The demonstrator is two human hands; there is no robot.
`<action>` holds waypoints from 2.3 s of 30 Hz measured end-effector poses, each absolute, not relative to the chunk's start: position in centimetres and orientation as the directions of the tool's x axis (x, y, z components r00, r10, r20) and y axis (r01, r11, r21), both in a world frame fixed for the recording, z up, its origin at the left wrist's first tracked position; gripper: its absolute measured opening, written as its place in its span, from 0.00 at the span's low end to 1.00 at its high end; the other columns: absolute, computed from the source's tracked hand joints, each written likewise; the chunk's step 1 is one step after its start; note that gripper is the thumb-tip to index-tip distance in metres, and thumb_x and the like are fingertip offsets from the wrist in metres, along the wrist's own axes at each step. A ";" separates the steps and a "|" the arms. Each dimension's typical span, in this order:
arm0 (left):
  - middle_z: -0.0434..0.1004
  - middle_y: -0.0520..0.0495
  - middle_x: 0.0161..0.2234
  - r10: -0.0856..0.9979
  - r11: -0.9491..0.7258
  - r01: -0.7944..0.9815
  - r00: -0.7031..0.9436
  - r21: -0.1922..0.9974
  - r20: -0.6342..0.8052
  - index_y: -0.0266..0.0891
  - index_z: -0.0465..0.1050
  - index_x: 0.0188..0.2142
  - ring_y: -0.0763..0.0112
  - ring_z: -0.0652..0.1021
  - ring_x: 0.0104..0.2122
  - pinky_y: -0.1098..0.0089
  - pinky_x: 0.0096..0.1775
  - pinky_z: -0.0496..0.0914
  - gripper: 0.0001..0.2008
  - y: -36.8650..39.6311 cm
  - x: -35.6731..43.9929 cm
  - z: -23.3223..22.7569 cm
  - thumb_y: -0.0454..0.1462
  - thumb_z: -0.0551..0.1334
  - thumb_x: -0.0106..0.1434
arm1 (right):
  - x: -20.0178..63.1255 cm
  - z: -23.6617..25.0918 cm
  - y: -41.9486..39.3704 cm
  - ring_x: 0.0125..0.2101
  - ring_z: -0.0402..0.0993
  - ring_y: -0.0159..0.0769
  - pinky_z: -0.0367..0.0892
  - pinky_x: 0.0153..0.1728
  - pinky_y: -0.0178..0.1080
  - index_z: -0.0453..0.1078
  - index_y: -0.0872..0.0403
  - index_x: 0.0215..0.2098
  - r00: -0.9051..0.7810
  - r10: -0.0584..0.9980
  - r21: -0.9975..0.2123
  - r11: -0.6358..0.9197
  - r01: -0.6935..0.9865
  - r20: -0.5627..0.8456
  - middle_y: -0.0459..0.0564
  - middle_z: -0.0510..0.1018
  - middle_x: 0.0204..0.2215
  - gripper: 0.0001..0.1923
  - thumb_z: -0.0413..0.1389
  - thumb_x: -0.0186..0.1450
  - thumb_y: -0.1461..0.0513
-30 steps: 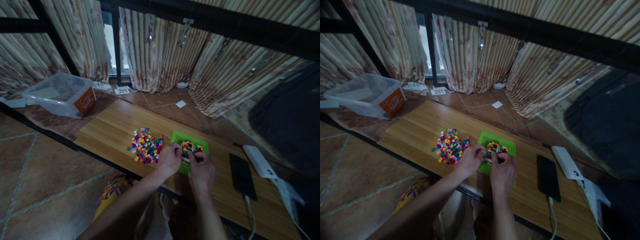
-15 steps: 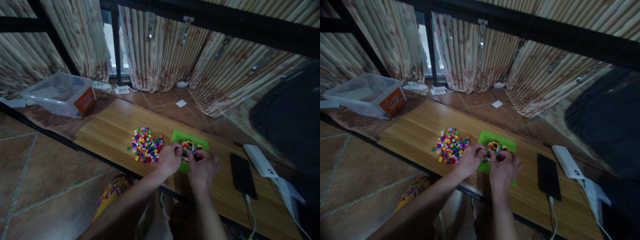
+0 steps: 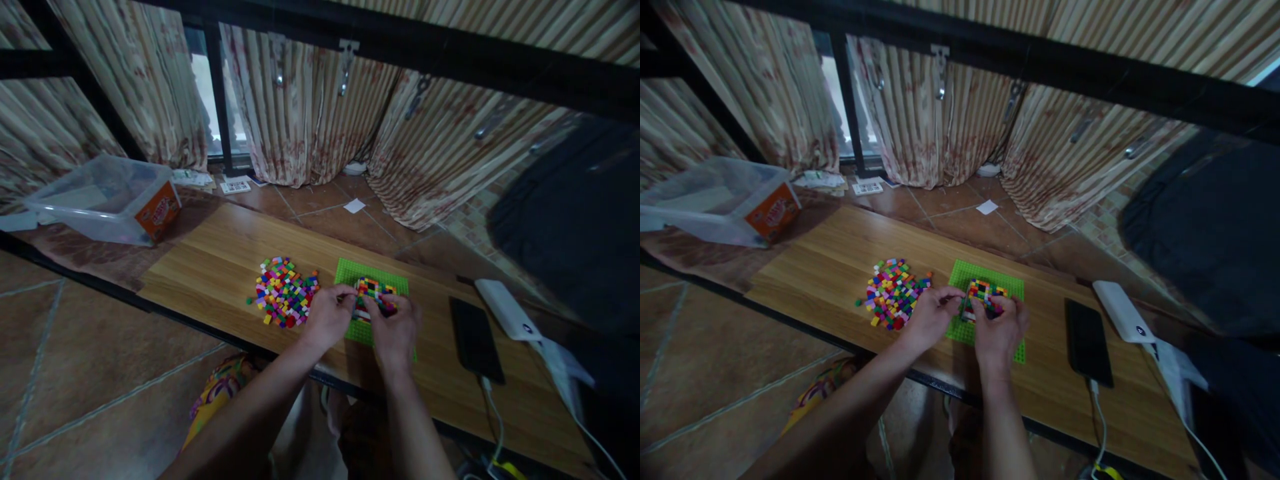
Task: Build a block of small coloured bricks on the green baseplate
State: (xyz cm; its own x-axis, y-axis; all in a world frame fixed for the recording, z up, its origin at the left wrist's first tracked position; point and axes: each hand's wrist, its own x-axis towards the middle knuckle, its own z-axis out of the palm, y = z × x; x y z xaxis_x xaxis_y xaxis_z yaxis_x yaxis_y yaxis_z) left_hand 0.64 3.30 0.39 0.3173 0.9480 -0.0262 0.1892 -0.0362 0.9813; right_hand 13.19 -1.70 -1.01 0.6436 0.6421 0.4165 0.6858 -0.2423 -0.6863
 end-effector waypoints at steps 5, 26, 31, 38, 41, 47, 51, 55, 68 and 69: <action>0.78 0.50 0.28 0.938 0.119 0.009 0.327 0.993 -0.115 0.36 0.79 0.38 0.75 0.73 0.25 0.74 0.29 0.67 0.12 3.5 1.1 -0.2 0.36 0.58 0.60 | 13.0 0.4 -2.4 0.48 0.69 0.44 0.62 0.51 0.48 0.74 0.55 0.36 0.609 0.604 -0.731 -0.063 0.679 0.513 0.57 0.73 0.42 0.16 0.52 0.65 0.52; 0.79 0.47 0.29 0.914 0.246 -0.071 0.350 0.967 -0.207 0.34 0.76 0.40 0.75 0.75 0.26 0.72 0.33 0.71 0.10 3.3 1.0 0.9 0.35 0.60 0.61 | 13.8 0.7 -3.1 0.49 0.69 0.41 0.62 0.53 0.49 0.76 0.51 0.36 0.420 0.781 -0.723 0.058 0.688 0.462 0.52 0.73 0.47 0.10 0.55 0.64 0.56; 0.81 0.45 0.39 0.935 -0.058 0.379 0.345 0.924 -0.083 0.37 0.78 0.41 0.67 0.79 0.38 0.68 0.44 0.70 0.13 3.5 0.3 1.1 0.33 0.56 0.62 | 15.5 0.3 -3.9 0.52 0.67 0.44 0.59 0.54 0.51 0.77 0.49 0.35 0.443 0.808 -0.718 -0.035 0.695 0.389 0.51 0.71 0.49 0.11 0.57 0.62 0.53; 0.81 0.45 0.42 0.908 -0.112 0.481 0.406 0.870 -0.107 0.38 0.78 0.45 0.67 0.79 0.41 0.69 0.47 0.70 0.15 2.7 0.5 1.4 0.34 0.54 0.64 | 15.1 -0.4 -3.5 0.53 0.65 0.44 0.57 0.55 0.51 0.78 0.48 0.32 0.400 0.848 -0.716 -0.035 0.697 0.348 0.51 0.70 0.50 0.10 0.58 0.61 0.53; 0.82 0.46 0.42 0.904 -0.128 0.496 0.414 0.859 -0.105 0.38 0.77 0.46 0.67 0.79 0.42 0.69 0.47 0.70 0.15 2.6 0.6 1.4 0.34 0.54 0.64 | 15.0 -0.6 -3.1 0.52 0.65 0.44 0.57 0.54 0.51 0.78 0.48 0.31 0.412 0.842 -0.721 -0.040 0.691 0.348 0.51 0.70 0.50 0.09 0.59 0.60 0.54; 0.81 0.46 0.43 0.906 -0.153 0.507 0.414 0.848 -0.083 0.38 0.78 0.45 0.66 0.79 0.42 0.69 0.47 0.71 0.15 2.5 0.7 1.6 0.35 0.54 0.65 | 15.0 -0.5 -2.3 0.51 0.66 0.45 0.59 0.53 0.51 0.76 0.50 0.30 0.470 0.814 -0.748 -0.066 0.660 0.342 0.52 0.70 0.48 0.07 0.61 0.57 0.56; 0.82 0.46 0.42 0.907 -0.165 0.511 0.415 0.844 -0.074 0.39 0.78 0.45 0.66 0.79 0.42 0.70 0.46 0.71 0.16 2.4 0.7 1.5 0.35 0.53 0.65 | 15.0 -0.4 -2.1 0.50 0.67 0.44 0.61 0.51 0.49 0.75 0.52 0.29 0.505 0.798 -0.774 -0.080 0.629 0.328 0.53 0.69 0.47 0.08 0.61 0.55 0.56; 0.82 0.46 0.42 0.906 -0.176 0.509 0.419 0.843 -0.064 0.39 0.78 0.44 0.66 0.80 0.41 0.70 0.46 0.71 0.16 2.4 0.6 1.6 0.35 0.52 0.66 | 14.9 -0.5 -2.1 0.49 0.67 0.43 0.62 0.50 0.48 0.74 0.53 0.27 0.531 0.792 -0.794 -0.099 0.600 0.302 0.53 0.68 0.47 0.08 0.62 0.54 0.56; 0.80 0.45 0.42 0.933 -0.266 0.666 0.360 0.697 0.011 0.40 0.77 0.44 0.66 0.79 0.42 0.69 0.46 0.70 0.15 3.7 -0.7 1.8 0.33 0.52 0.65 | 14.6 -0.9 -2.3 0.51 0.67 0.44 0.60 0.52 0.48 0.75 0.52 0.27 0.512 0.795 -0.791 -0.068 0.608 0.325 0.53 0.68 0.49 0.08 0.60 0.56 0.55; 0.80 0.45 0.41 0.941 -0.272 0.709 0.337 0.651 0.027 0.40 0.77 0.43 0.66 0.79 0.41 0.69 0.45 0.70 0.15 4.3 -1.2 2.1 0.33 0.52 0.65 | 14.6 -0.9 -2.4 0.50 0.67 0.44 0.60 0.52 0.48 0.75 0.52 0.27 0.516 0.791 -0.794 -0.064 0.604 0.329 0.53 0.69 0.49 0.08 0.60 0.56 0.55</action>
